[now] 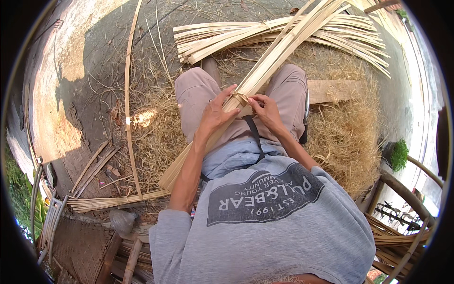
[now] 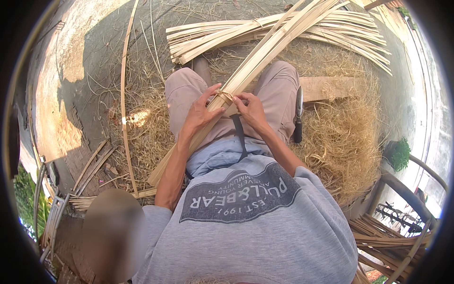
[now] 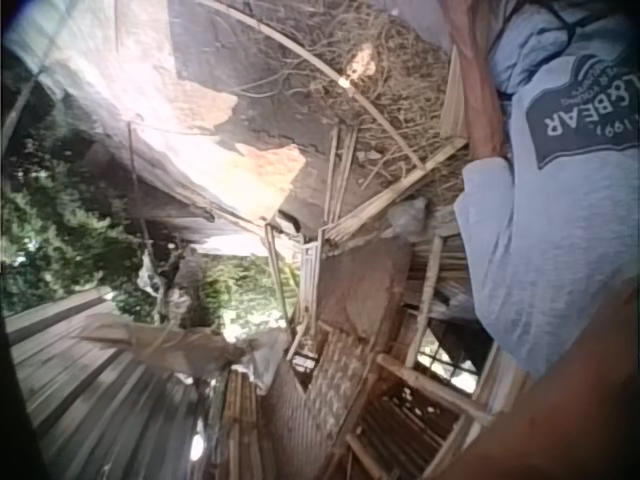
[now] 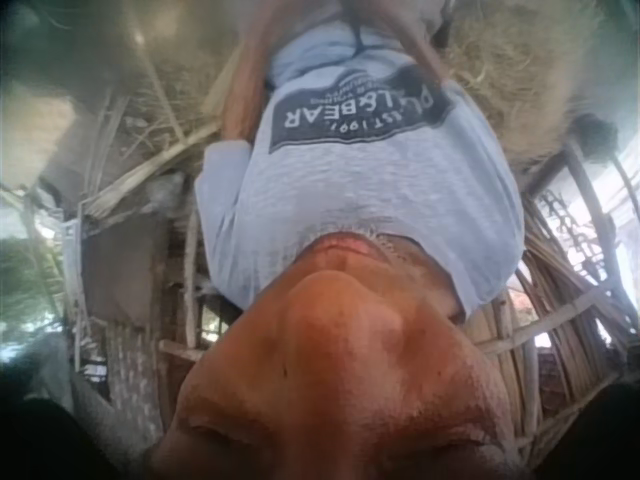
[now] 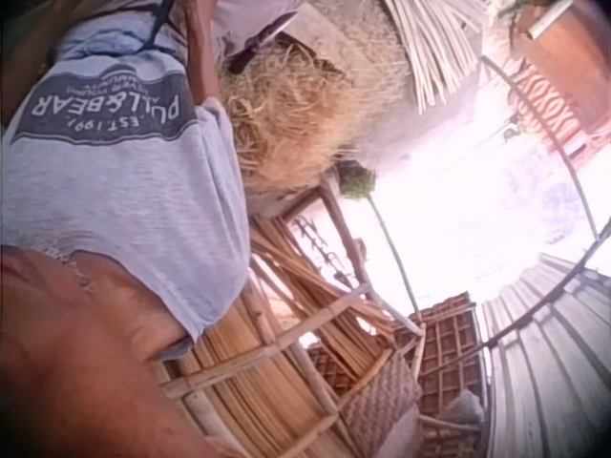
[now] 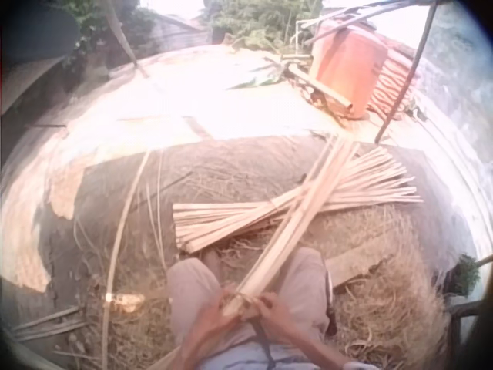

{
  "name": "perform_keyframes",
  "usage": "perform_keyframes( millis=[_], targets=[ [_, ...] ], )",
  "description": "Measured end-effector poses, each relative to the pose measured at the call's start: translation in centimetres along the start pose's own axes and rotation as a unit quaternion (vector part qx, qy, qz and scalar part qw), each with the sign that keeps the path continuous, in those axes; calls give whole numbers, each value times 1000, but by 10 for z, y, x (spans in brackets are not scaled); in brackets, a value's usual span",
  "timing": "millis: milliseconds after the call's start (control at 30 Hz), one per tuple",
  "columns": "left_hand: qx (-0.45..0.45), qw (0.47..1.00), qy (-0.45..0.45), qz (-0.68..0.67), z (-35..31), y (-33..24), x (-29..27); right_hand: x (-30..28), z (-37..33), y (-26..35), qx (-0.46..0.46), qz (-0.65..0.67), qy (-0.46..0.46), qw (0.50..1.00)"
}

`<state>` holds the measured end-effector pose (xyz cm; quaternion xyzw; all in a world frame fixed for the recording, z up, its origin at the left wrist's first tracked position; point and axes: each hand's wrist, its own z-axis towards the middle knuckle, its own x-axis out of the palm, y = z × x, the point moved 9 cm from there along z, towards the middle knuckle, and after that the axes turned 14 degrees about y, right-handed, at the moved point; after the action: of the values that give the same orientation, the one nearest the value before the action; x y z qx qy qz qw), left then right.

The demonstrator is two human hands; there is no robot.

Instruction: The person sits on the ground and uses a machete to split bamboo strips into thinner slats. They repeatedly pick up strips, position them on a wooden board, and strike them with the machete to separate the layers.

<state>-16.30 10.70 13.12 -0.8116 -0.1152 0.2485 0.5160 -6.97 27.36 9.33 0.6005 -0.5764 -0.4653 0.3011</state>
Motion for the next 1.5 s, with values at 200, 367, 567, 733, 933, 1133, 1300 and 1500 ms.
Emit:
perform_keyframes(
  millis=[200,367,567,733,933,1133,1300,1500],
  targets=[
    [106,992,-26,67,-3,-10,5,-5,17,9,-25,-53,128,990],
    [68,998,4,8,-3,-4,10,4,34,28,-29,-192,184,963],
    [1,999,35,13,-5,-7,11,8,50,31,-56,-184,261,946],
    [8,999,31,27,-4,-6,9,5,41,28,-95,-45,157,982],
    [40,997,16,68,-2,-2,11,8,36,-7,-20,6,99,995],
    [34,996,35,68,-2,-6,10,16,27,-16,6,167,52,985],
    [37,996,40,72,-1,-4,13,29,8,-32,113,275,35,954],
    [14,991,82,102,3,-6,19,5,16,-11,30,67,60,996]
  ],
)
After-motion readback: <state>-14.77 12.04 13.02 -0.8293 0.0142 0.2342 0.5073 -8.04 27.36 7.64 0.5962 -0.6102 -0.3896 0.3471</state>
